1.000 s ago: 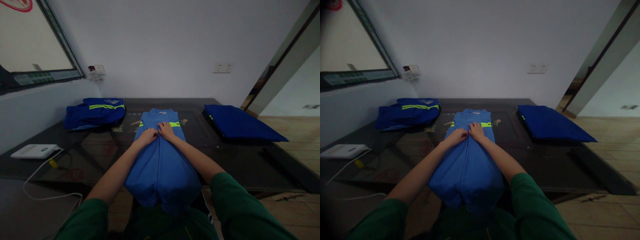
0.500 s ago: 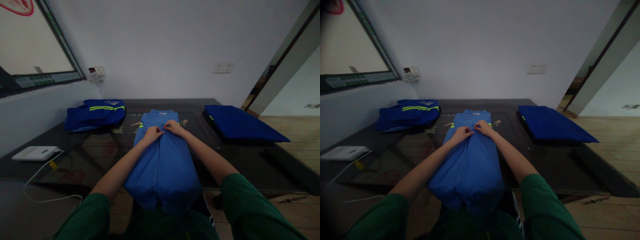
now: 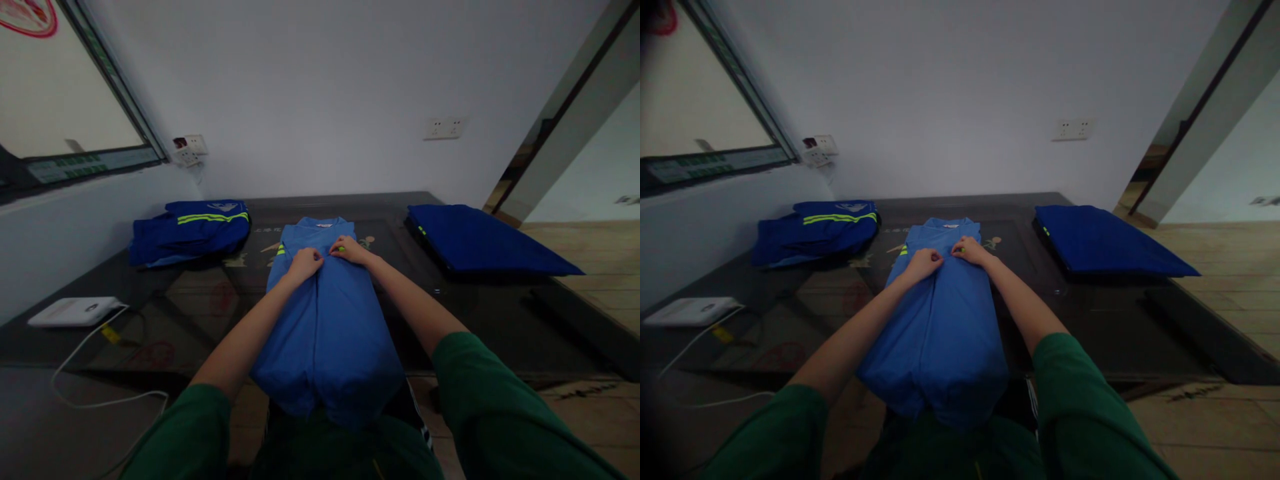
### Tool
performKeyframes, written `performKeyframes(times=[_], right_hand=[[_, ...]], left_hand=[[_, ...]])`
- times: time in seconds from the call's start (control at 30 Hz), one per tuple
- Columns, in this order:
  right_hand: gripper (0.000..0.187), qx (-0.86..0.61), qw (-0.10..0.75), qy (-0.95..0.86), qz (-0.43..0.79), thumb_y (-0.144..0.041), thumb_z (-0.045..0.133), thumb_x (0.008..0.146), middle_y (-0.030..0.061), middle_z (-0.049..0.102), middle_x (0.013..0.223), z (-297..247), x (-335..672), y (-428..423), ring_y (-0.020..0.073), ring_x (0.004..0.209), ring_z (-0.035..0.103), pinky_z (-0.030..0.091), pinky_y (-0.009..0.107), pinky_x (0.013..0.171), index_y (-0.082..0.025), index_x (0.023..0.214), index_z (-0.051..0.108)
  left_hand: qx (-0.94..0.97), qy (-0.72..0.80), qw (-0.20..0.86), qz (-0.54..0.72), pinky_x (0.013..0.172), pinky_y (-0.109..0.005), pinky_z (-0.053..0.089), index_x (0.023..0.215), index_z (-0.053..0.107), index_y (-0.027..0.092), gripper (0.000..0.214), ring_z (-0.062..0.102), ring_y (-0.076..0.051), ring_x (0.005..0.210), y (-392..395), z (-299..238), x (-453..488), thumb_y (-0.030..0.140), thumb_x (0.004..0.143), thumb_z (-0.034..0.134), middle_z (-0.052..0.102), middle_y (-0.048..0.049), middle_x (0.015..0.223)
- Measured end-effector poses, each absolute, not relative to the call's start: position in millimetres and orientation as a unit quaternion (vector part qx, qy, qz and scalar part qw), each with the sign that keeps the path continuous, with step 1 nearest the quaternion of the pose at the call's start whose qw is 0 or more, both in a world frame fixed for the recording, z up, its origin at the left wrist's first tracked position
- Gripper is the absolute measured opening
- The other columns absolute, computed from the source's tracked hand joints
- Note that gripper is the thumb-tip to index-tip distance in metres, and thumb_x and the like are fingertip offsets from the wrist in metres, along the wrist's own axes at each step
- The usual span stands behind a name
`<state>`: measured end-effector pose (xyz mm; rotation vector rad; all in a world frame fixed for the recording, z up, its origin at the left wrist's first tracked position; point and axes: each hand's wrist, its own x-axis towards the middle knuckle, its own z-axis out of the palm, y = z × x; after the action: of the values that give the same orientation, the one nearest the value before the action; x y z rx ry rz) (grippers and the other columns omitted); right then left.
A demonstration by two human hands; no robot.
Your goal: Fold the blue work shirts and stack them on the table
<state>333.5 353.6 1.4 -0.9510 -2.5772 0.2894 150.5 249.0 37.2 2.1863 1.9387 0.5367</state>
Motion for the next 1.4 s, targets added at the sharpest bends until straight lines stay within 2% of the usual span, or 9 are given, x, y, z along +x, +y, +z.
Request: performKeyframes(times=[0.23,0.33,0.5,0.7,0.87,1.0,1.13,1.27,1.4], right_hand=[[0.021,-0.389,0.143,-0.909,0.039,-0.031,0.059,0.091,0.0098,0.059,0.109,-1,328,348,0.0231,0.102,0.053,0.039,0.033,0.090,-0.021,0.106,0.070],[0.022,-0.400,0.135,-0.906,0.036,-0.032,0.058,0.091,0.0098,0.058,0.112,1,327,343,0.0238,0.104,0.052,0.040,0.034,0.088,-0.022,0.108,0.068],[0.021,-0.411,0.127,-0.903,0.026,-0.031,0.056,0.092,0.0095,0.057,0.114,6,327,335,0.0251,0.106,0.051,0.041,0.033,0.085,-0.023,0.108,0.067],[0.024,-0.408,0.122,-0.904,0.024,-0.033,0.054,0.093,0.0107,0.056,0.116,7,327,333,0.0258,0.106,0.050,0.041,0.033,0.083,-0.023,0.111,0.066],[0.024,-0.408,0.132,-0.903,0.027,-0.033,0.055,0.093,0.0114,0.056,0.117,4,328,334,0.0260,0.106,0.050,0.041,0.035,0.085,-0.023,0.111,0.066],[0.023,-0.407,0.139,-0.902,0.027,-0.032,0.056,0.092,0.0114,0.056,0.116,4,328,332,0.0254,0.106,0.050,0.041,0.035,0.085,-0.023,0.111,0.065],[0.023,-0.413,0.132,-0.901,0.022,-0.033,0.056,0.093,0.0111,0.056,0.115,4,328,331,0.0250,0.106,0.050,0.041,0.036,0.087,-0.022,0.111,0.065],[0.021,-0.417,0.136,-0.898,0.026,-0.033,0.056,0.092,0.0099,0.055,0.115,4,328,333,0.0241,0.107,0.051,0.040,0.037,0.090,-0.023,0.108,0.066],[0.021,-0.427,0.130,-0.894,0.027,-0.031,0.059,0.090,0.0100,0.057,0.114,7,323,332,0.0249,0.107,0.053,0.043,0.035,0.089,-0.021,0.107,0.066]], left_hand=[[0.730,0.668,0.094,0.113,0.074,-0.030,0.050,0.084,0.074,0.015,0.032,0.069,-0.025,0.085,252,33,150,0.037,0.089,0.051,0.073,-0.0124,0.086],[0.728,0.669,0.092,0.122,0.075,-0.030,0.050,0.081,0.073,0.015,0.032,0.068,-0.025,0.084,250,33,151,0.040,0.088,0.055,0.073,-0.0121,0.085],[0.739,0.647,0.075,0.171,0.080,-0.030,0.050,0.093,0.072,0.016,0.019,0.067,-0.023,0.090,248,36,154,0.030,0.084,0.063,0.073,-0.0104,0.095],[0.733,0.647,0.091,0.188,0.082,-0.030,0.049,0.100,0.067,0.016,0.017,0.067,-0.021,0.090,248,32,151,0.022,0.086,0.061,0.072,-0.0089,0.094],[0.741,0.648,0.101,0.145,0.081,-0.030,0.049,0.103,0.063,0.015,0.018,0.066,-0.022,0.094,248,29,151,0.020,0.090,0.052,0.071,-0.0109,0.100],[0.726,0.676,0.080,0.097,0.081,-0.034,0.049,0.107,0.060,0.017,0.024,0.066,-0.027,0.099,247,29,152,0.032,0.089,0.054,0.069,-0.0142,0.107],[0.693,0.713,0.056,0.086,0.085,-0.039,0.047,0.111,0.055,0.016,0.045,0.064,-0.032,0.102,244,30,145,0.051,0.083,0.060,0.068,-0.0174,0.107],[0.690,0.713,0.001,0.126,0.097,-0.050,0.039,0.120,0.052,0.014,0.065,0.053,-0.039,0.118,242,25,136,0.059,0.075,0.066,0.059,-0.0216,0.122],[0.782,0.605,-0.021,0.147,0.109,-0.044,0.030,0.136,0.044,0.020,0.057,0.037,-0.031,0.136,248,11,132,0.040,0.086,0.059,0.043,-0.0156,0.145]])
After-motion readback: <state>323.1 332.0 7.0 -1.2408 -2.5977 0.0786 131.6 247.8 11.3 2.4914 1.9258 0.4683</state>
